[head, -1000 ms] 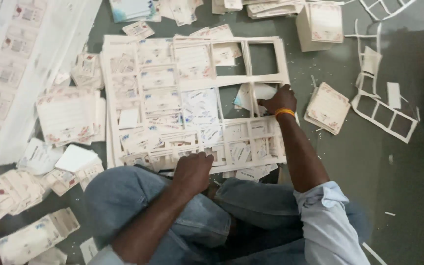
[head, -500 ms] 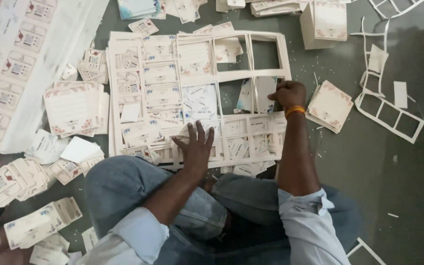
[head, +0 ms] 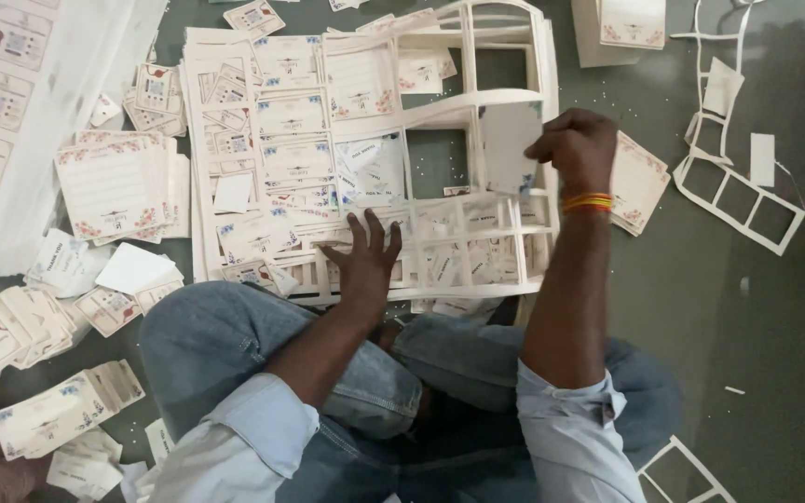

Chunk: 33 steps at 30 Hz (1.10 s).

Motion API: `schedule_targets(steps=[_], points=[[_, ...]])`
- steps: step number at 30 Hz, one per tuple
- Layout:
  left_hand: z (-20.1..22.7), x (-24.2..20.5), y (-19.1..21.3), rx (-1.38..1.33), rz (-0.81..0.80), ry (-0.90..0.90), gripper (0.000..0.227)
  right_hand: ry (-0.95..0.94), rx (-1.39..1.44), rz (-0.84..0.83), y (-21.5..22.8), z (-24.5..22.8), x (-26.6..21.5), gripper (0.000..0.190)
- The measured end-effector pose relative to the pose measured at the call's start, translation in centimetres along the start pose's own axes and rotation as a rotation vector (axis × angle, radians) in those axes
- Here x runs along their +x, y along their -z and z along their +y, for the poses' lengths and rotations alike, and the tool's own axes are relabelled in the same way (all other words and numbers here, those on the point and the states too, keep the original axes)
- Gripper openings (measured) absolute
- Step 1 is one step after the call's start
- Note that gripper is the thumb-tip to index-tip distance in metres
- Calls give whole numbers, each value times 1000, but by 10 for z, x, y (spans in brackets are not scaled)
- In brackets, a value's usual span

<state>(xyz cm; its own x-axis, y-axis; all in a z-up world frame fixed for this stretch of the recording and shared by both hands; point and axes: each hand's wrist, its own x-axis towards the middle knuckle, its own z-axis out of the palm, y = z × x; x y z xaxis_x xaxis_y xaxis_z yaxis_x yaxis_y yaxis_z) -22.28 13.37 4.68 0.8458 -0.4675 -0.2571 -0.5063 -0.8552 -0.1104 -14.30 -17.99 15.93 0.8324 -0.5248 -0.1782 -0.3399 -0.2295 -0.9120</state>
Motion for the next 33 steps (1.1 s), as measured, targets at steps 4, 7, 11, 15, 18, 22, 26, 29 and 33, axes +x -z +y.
schedule_targets(steps=[4, 7, 11, 15, 18, 22, 26, 29, 33], points=[[-4, 0, 20, -6, -56, -27, 88, -13, 345, -95, 47, 9, 5, 20], [2, 3, -13, 6, -28, -14, 85, -25, 629, -95, 65, 42, 16, 14], [4, 7, -31, 51, 70, 20, 81, -155, 981, 48, 56, 0, -9, 10], [4, 1, -30, 52, 45, 0, 82, -74, -113, 83, 41, 146, 73, 31], [-1, 12, -27, 29, 68, 6, 80, -55, -47, 91, 4, 166, 79, 34], [2, 1, -30, 0, 34, 4, 79, -229, -168, 42, -1, 198, 84, 38], [2, 6, -35, -9, 106, -19, 76, 186, -713, -299, 29, 273, 138, 26], [2, 7, -37, -8, 86, -28, 76, 72, -403, -164, 12, 229, 121, 31], [0, 15, -20, 17, 33, -26, 77, -286, 18, 128, -13, 164, 68, 32]])
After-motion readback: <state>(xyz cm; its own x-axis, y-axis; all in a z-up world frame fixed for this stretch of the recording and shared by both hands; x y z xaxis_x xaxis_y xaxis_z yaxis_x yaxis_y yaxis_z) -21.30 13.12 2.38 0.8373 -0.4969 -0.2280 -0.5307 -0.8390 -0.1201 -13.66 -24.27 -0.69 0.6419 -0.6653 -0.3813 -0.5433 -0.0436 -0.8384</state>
